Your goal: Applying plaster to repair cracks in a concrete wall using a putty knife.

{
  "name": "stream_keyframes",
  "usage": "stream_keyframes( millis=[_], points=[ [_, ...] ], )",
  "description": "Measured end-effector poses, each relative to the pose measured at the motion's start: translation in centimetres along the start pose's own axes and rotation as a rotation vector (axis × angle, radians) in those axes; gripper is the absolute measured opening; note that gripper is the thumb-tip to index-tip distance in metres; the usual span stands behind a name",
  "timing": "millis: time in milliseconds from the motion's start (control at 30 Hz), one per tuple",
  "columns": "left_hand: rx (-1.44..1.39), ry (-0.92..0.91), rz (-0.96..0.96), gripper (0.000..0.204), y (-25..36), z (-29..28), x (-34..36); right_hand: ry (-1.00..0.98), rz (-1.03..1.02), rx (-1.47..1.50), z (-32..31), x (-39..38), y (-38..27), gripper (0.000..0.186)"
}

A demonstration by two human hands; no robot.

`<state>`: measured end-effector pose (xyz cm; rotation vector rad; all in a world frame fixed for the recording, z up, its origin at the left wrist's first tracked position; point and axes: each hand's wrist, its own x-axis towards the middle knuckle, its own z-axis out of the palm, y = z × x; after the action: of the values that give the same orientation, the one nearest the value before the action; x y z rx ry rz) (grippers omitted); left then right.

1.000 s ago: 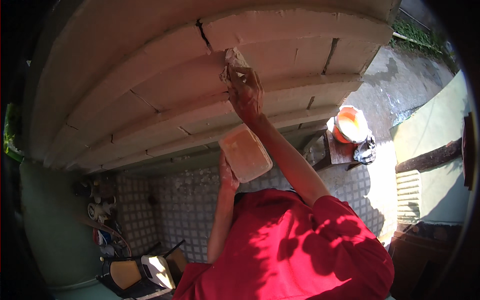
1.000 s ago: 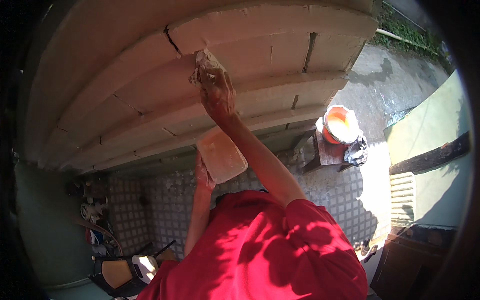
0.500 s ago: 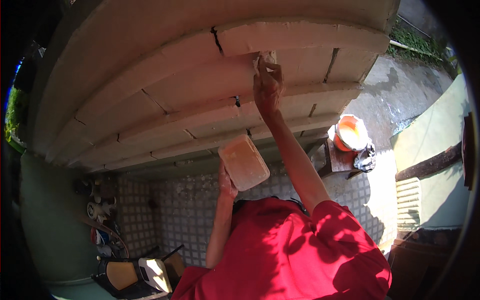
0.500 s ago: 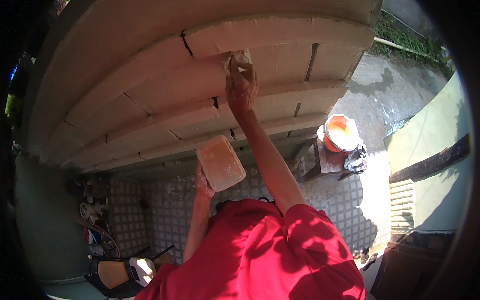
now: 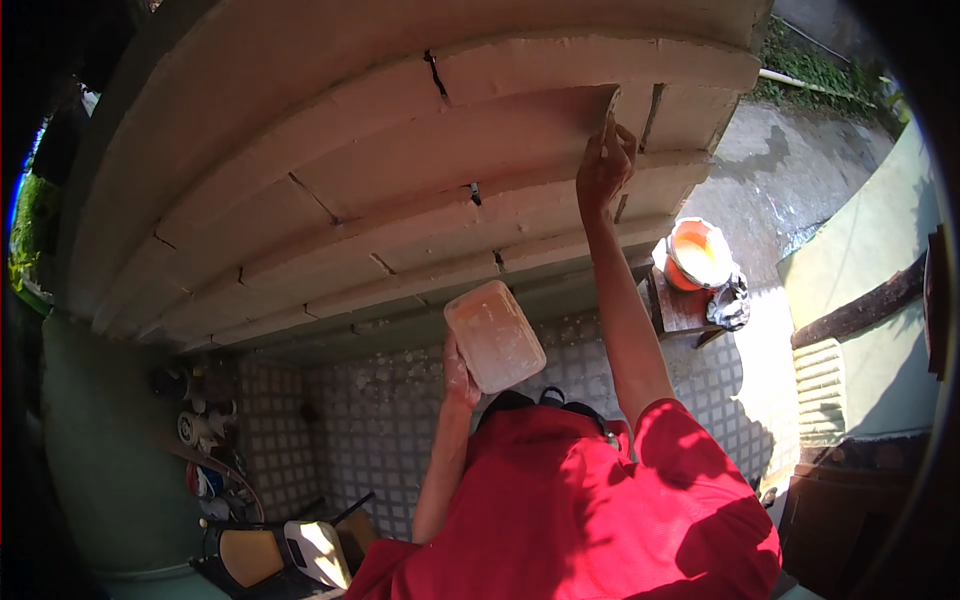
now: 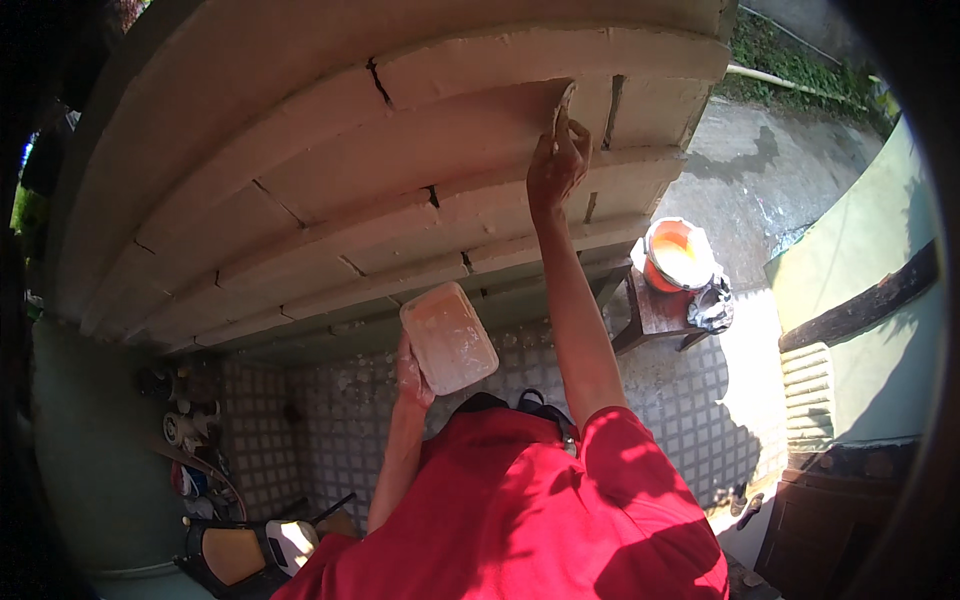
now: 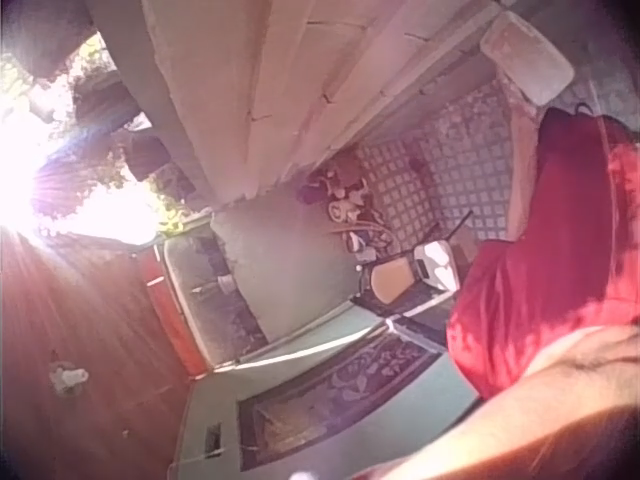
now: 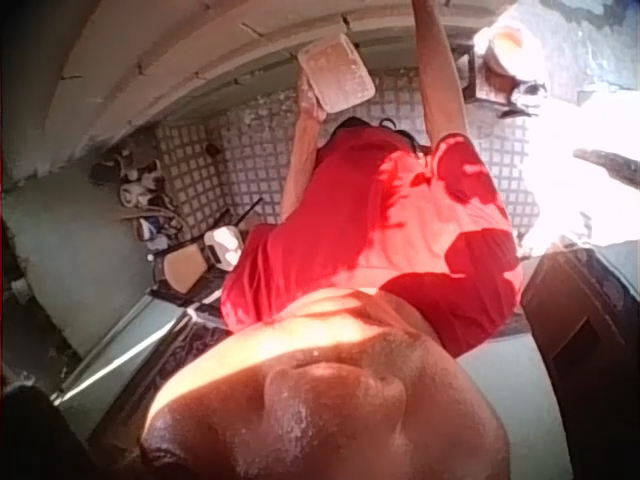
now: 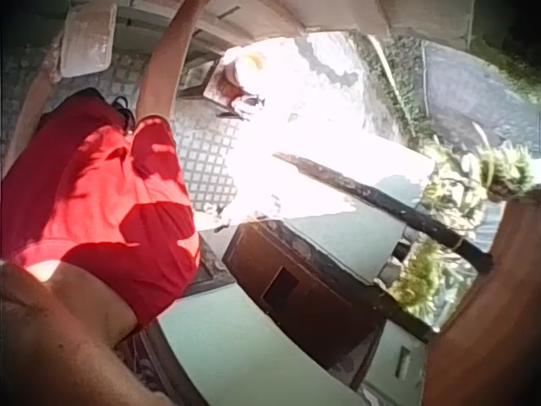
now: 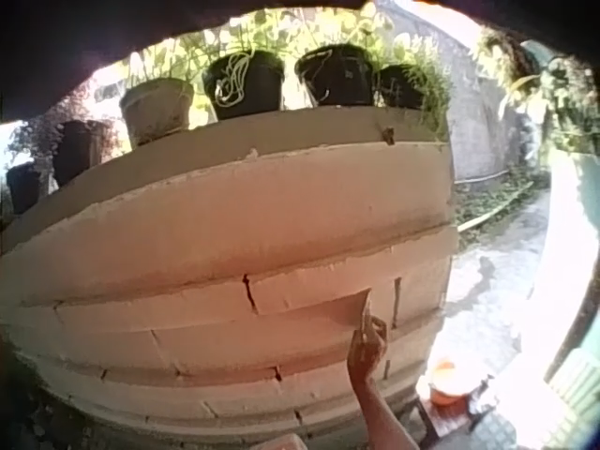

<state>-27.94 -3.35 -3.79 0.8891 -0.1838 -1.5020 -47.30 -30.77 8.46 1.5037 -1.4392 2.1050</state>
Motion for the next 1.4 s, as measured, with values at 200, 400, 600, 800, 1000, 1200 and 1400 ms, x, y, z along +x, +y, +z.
stream_keyframes(
  millis=[200, 400, 600, 800, 1000, 1200, 1400],
  points=[
    [0.039, -0.003, -0.049, 0.058, 1.0, -0.5, -0.8, -0.260, -0.221, 0.215, 3.3, -4.5, -4.8, 0.047],
    [0.048, -0.043, -0.065, 0.059, 2.1, -1.7, -2.1, -0.344, -0.127, 0.290, 0.2, -5.1, -5.2, 0.046],
    [0.023, -0.062, -0.099, 0.057, 1.6, -2.8, -3.8, 0.003, -0.075, -0.087, -2.1, 2.8, 2.8, 0.032],
    [0.028, -0.014, -0.137, 0.059, 0.1, -1.8, -4.8, -0.183, -0.157, -0.070, 1.6, 0.3, -0.1, 0.044],
    [0.039, -0.041, -0.105, 0.059, -1.7, 0.4, -4.4, -0.469, -0.272, 0.191, -0.7, -2.5, -2.6, 0.048],
    [0.020, -0.001, -0.069, 0.059, -3.5, 2.3, -5.0, -0.061, -0.107, 0.089, -3.0, 2.6, 3.1, 0.041],
    [-0.023, 0.079, -0.088, 0.058, -5.1, 2.0, -5.8, -0.263, -0.100, 0.121, 0.8, -0.2, 1.2, 0.047]
  ],
)
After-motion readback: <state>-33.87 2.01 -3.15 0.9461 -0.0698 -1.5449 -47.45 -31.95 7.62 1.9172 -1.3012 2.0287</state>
